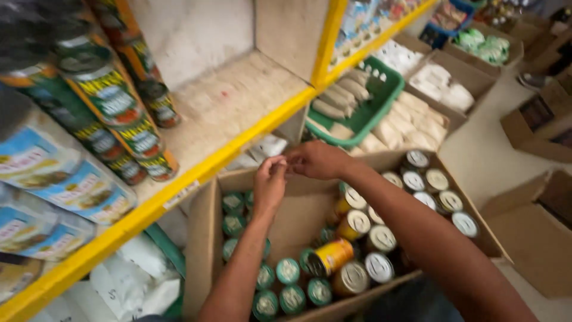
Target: Organizing and stocking canned goods on grocery store shelves.
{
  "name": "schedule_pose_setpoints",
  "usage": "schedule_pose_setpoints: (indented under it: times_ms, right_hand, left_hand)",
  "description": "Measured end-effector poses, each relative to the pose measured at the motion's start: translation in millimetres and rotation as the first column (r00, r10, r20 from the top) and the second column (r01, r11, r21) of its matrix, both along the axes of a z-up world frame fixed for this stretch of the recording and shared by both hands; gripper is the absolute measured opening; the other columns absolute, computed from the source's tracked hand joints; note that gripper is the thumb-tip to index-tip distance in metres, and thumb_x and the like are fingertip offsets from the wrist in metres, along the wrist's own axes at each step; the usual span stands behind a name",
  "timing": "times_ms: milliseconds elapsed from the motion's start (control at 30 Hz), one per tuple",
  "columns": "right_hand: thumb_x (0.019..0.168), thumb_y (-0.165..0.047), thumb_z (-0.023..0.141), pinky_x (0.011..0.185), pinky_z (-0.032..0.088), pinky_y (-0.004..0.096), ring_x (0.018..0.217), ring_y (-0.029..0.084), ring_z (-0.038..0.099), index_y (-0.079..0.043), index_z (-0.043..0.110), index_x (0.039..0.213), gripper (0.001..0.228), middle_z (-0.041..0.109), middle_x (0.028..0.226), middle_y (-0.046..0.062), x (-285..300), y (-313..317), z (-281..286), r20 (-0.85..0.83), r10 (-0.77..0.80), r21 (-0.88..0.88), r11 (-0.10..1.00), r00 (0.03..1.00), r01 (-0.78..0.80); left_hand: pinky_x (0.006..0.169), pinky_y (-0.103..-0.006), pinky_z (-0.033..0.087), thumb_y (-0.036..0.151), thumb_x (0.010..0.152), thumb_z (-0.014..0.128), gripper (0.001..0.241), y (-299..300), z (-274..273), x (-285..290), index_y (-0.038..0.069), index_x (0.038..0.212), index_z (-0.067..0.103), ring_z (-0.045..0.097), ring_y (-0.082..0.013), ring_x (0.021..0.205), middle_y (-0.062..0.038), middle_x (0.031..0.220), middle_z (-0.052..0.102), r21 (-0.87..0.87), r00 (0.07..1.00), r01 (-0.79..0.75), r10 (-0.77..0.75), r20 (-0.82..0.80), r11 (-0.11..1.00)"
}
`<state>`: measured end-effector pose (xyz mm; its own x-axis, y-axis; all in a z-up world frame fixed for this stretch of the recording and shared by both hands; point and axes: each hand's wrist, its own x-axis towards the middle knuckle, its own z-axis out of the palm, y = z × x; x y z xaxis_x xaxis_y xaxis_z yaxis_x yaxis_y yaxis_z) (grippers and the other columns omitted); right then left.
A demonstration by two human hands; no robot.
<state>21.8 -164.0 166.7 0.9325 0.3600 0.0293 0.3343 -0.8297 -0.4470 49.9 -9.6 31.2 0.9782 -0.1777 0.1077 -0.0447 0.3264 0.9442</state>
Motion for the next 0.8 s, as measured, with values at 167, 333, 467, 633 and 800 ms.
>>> schedule_pose_setpoints:
  times_ms: [167,333,467,633,800]
  right_hand:
    - [0.087,-0.031,0.069,0.082,0.056,0.046,0.091,0.034,0.072,-0.014,0.076,0.108,0.028,0.076,0.1,0.015,-51,-23,-63,-0.249,0.043,-0.246,0.963,0.968,-0.106]
    - [0.082,-0.036,0.072,0.086,0.057,0.048,0.1,0.032,0.072,-0.014,0.073,0.115,0.04,0.074,0.109,0.013,-89,10,-86,-0.391,-0.086,-0.541,0.827,0.917,-0.153]
    - [0.089,-0.039,0.067,0.085,0.057,0.051,0.103,0.03,0.074,-0.015,0.077,0.112,0.035,0.076,0.113,0.012,-83,3,-177,-0.352,-0.099,-0.736,0.644,0.931,-0.209]
    - [0.083,-0.039,0.072,0.086,0.058,0.051,0.103,0.032,0.073,-0.013,0.077,0.111,0.039,0.075,0.113,0.013,-79,13,-105,-0.429,-0.074,-0.678,0.685,0.9,-0.267]
    - [0.071,-0.025,0.085,0.102,0.052,0.043,0.118,0.034,0.065,-0.009,0.064,0.123,0.059,0.067,0.128,0.017,-74,-14,-50,-0.06,0.057,0.049,0.997,0.997,-0.054]
  left_hand:
    - [0.077,-0.0317,0.055,0.026,0.099,0.063,0.025,-9,-51,-43,0.002,0.102,0.072,0.067,-0.0148,0.083,-0.01,0.09,0.074,0.304,0.987,0.153,-0.161,0.001,0.94]
    - [0.08,-0.0416,0.054,0.017,0.092,0.054,0.024,-17,-68,-68,0.001,0.095,0.072,0.072,-0.0291,0.089,-0.019,0.094,0.075,0.662,0.934,0.318,-0.346,-0.094,0.679]
    - [0.091,-0.0477,0.054,0.018,0.09,0.056,0.025,-8,-78,-76,0.003,0.102,0.073,0.069,-0.0419,0.106,-0.026,0.106,0.073,0.766,0.923,0.338,-0.353,-0.156,0.546]
    - [0.096,-0.0468,0.052,0.02,0.087,0.062,0.03,-6,-79,-69,0.004,0.11,0.072,0.066,-0.0417,0.113,-0.026,0.115,0.07,0.777,0.913,0.384,-0.333,-0.237,0.499]
    - [0.089,-0.0477,0.055,0.048,0.107,0.046,0.056,-5,-22,-53,-0.001,0.11,0.073,0.072,-0.0348,0.102,-0.02,0.106,0.075,0.564,0.945,0.275,-0.113,-0.306,0.778]
